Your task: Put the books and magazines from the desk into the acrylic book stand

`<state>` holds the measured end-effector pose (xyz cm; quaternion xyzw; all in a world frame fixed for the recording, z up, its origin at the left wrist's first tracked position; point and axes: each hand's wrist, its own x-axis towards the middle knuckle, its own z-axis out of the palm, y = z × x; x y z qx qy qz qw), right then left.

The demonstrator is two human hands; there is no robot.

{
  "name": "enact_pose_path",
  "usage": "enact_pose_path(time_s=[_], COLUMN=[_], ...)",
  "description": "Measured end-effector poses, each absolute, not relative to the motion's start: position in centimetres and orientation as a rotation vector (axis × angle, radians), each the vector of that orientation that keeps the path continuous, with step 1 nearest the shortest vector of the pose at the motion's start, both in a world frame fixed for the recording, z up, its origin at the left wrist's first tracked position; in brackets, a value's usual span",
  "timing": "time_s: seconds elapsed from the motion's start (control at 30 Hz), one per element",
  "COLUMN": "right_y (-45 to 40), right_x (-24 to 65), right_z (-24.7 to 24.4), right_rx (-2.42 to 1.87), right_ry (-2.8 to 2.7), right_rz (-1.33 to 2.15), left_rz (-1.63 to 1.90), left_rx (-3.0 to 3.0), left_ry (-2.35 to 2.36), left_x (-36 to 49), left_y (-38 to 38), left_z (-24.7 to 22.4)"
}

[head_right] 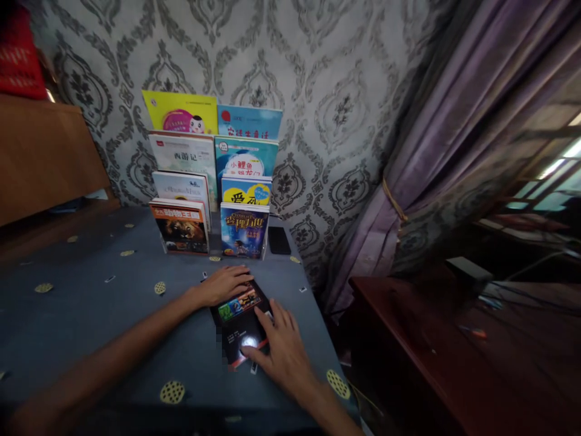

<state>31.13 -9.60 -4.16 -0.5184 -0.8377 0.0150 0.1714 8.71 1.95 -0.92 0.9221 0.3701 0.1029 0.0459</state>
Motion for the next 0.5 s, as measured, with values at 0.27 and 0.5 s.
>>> enact_pose_path(time_s=[0.27, 0.5], right_y=[-10.4, -10.1], right_x=[29.2, 26.8], right_z=[-3.4, -3.1], right_rx=[-1.469, -1.426], right_ry=[-2.421, -2.473], right_rz=[-0.014, -0.001], left_rz=[0.259, 0.048], left_rx=[2.958, 2.882], left_ry=[1.337, 1.775], left_x=[7.7, 4.2], left_y=[1.3, -2.8], left_z=[-0.4, 0.5])
